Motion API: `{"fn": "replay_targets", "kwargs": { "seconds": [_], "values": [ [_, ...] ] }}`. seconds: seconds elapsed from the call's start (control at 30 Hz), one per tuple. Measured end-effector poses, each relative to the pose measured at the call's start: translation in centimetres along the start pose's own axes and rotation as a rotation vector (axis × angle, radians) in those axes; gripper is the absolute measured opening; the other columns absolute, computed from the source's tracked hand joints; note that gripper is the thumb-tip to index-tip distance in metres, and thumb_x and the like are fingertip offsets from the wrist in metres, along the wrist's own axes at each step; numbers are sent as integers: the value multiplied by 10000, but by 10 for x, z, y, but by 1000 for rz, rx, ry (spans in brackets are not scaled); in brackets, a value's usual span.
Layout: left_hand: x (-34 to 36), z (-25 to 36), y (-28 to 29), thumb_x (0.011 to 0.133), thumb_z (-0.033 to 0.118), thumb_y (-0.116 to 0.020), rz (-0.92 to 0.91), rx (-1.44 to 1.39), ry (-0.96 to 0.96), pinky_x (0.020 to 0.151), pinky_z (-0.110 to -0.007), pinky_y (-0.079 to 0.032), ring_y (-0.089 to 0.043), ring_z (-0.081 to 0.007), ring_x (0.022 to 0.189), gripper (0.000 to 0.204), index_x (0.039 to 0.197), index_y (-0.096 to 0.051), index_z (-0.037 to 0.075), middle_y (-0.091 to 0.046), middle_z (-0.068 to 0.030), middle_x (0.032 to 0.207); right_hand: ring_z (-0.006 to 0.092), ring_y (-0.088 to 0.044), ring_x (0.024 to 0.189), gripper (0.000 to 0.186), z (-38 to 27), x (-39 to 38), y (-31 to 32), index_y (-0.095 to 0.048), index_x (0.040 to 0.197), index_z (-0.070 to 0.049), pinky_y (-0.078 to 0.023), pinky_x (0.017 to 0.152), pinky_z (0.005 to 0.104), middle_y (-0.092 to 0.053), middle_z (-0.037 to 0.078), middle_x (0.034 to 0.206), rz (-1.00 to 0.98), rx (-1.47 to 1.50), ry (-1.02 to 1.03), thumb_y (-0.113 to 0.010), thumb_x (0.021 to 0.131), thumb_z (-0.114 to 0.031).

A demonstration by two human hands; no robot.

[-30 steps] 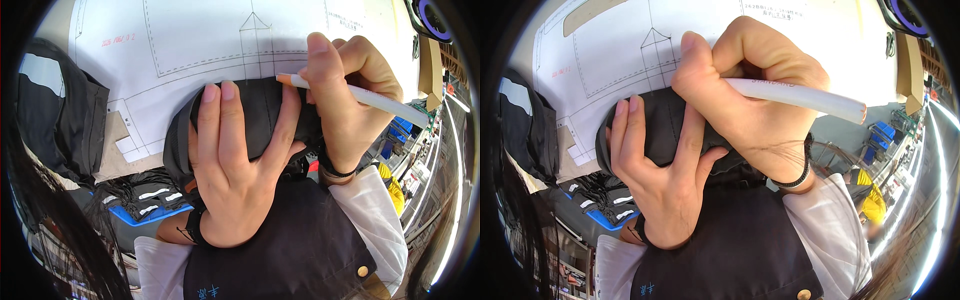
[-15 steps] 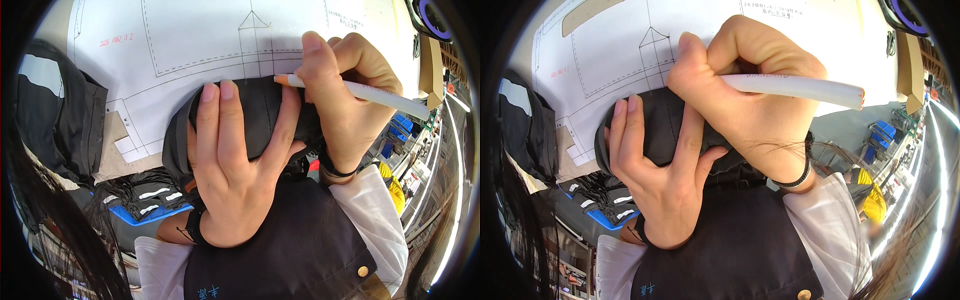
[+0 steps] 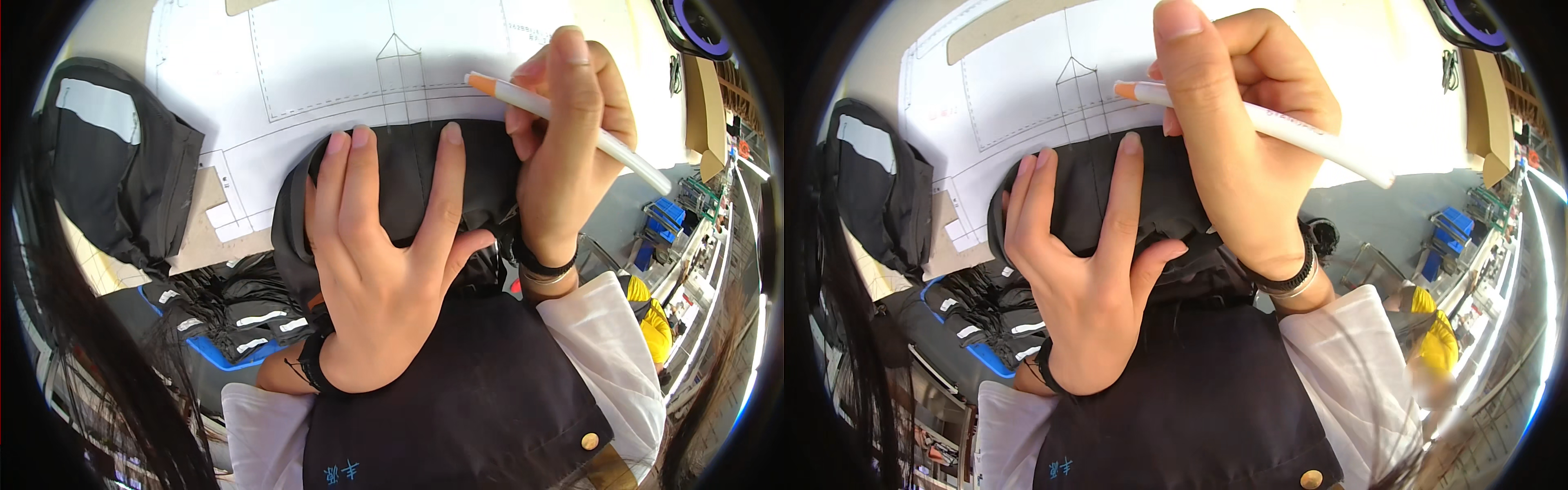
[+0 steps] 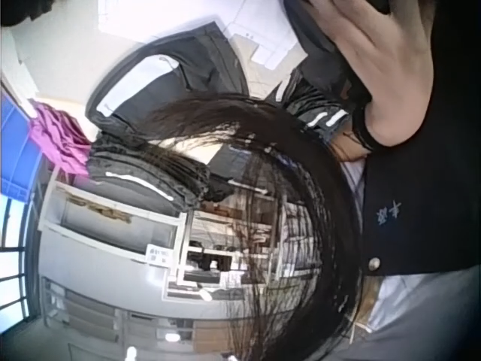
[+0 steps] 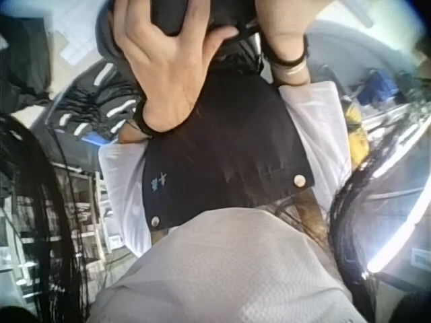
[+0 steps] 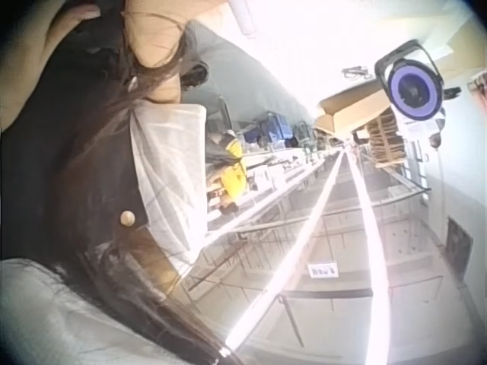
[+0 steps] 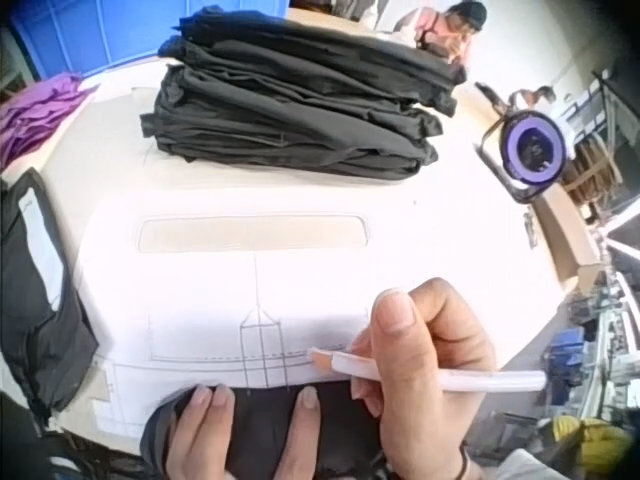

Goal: Marking a black bag component against a paper pattern using a white pencil.

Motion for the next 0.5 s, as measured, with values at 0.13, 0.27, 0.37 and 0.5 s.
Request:
{"fn": "replay_targets", "kwargs": {
  "seconds": [0.13,0.27,0.37,0.5],
  "values": [
    [-1,-4,16,901,221,-629,27,-244,20,970,-429,-414,-457,-351,1169,446,1305,-560,44,-426,-200,1274,29,-351,387,354,1,1,2,-551,701,-40,-238,378,184,-482,-2,517,-53,10,-61,-548,964,-278],
    [11,-4,32,800,51,-720,37,-77,62,924,-388,-413,-404,-335,1179,630,1367,-451,1,-427,-179,1279,5,-456,494,193,15,1,11,-554,818,-22,-401,518,158,-563,-12,598,-98,237,-7,-612,946,-155],
    [9,-5,32,771,139,-758,13,-23,117,941,-414,-331,-369,-314,1191,620,1310,-475,21,-428,-150,1266,1,-411,466,207,12,-2,15,-570,825,-19,-329,437,172,-550,-20,594,-82,301,45,-619,943,-181],
    [10,-5,32,717,124,-777,35,22,93,873,-427,-280,-449,-276,1016,386,1008,-552,8,-478,-113,1008,9,-407,456,171,11,-4,25,-595,874,-20,-287,414,184,-560,-14,600,-58,390,150,-633,934,-176]
  ]
}}
Point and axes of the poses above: each hand's wrist, its own x-axis towards the middle knuckle, its own y-axis out of the back of the hand, z = x × y, the point moved 5 cm from there along x, towards the middle knuckle
